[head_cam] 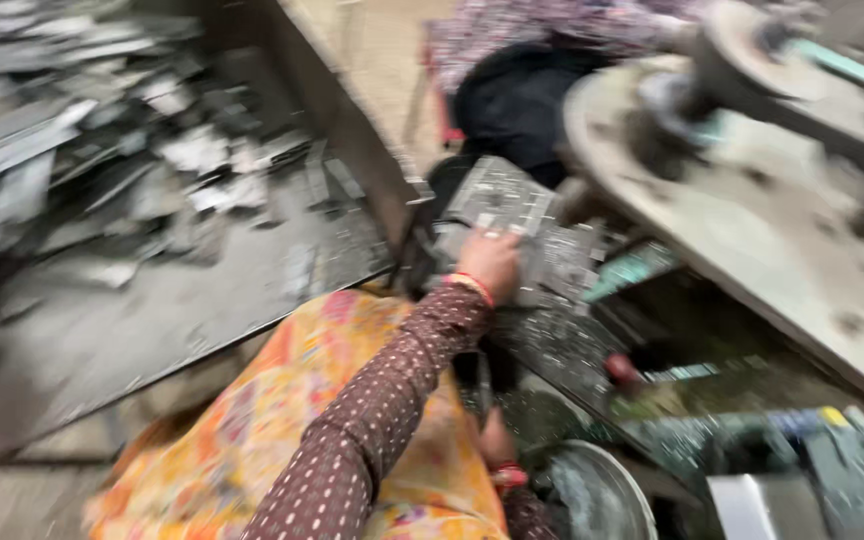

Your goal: The person places metal plates onto a drill press machine and operates it to drill holes before placing the finished plates into a metal bin.

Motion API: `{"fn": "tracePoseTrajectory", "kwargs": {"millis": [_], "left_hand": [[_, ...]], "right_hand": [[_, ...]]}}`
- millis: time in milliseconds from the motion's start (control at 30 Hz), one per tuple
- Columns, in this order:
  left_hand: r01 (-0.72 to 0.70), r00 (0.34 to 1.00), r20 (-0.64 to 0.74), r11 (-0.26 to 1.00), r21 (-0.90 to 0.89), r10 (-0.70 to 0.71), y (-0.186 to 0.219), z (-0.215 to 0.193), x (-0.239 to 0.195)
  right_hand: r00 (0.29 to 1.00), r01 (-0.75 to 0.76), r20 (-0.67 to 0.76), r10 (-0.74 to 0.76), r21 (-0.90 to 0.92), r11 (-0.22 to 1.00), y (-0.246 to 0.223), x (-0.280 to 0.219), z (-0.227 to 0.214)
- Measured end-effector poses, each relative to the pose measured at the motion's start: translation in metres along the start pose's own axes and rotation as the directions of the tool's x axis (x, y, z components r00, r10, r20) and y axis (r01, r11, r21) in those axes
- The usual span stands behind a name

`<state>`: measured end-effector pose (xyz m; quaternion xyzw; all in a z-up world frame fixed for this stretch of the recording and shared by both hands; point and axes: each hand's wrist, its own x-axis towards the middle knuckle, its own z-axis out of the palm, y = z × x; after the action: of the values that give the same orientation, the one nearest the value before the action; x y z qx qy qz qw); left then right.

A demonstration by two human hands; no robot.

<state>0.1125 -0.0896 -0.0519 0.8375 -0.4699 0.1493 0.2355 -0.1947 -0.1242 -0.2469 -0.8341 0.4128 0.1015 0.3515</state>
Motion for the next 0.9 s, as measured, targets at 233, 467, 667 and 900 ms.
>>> {"fn": "tracePoseTrajectory", "kwargs": {"millis": [233,467,667,900], "left_hand": [[0.304,0.864,-0.398,0.949,-0.078,-0.31,-0.104,-0.044,-0.089],[0.421,0.903,-0.021,0.876,0.235,-0.428,-0.248,-0.026,-0.194],[0.599,0.716,0.252,0.758,0.258,-0.651,-0.287,-0.03,-0.211],[0.631,0.618,0.415,0.736,0.245,-0.668,-0.28,-0.116,-0.214]], "right_hand": [[0.978,0.097,-0.155,-0.141,-0.264,0.96,-0.019,-0.009,-0.055],[0.975,0.144,-0.142,-0.173,-0.193,0.971,-0.035,-0.022,-0.073],[0.977,0.138,-0.14,-0.16,-0.158,0.978,-0.036,-0.025,-0.075],[0.975,0.12,-0.156,-0.159,-0.231,0.966,-0.032,-0.019,-0.073]]}}
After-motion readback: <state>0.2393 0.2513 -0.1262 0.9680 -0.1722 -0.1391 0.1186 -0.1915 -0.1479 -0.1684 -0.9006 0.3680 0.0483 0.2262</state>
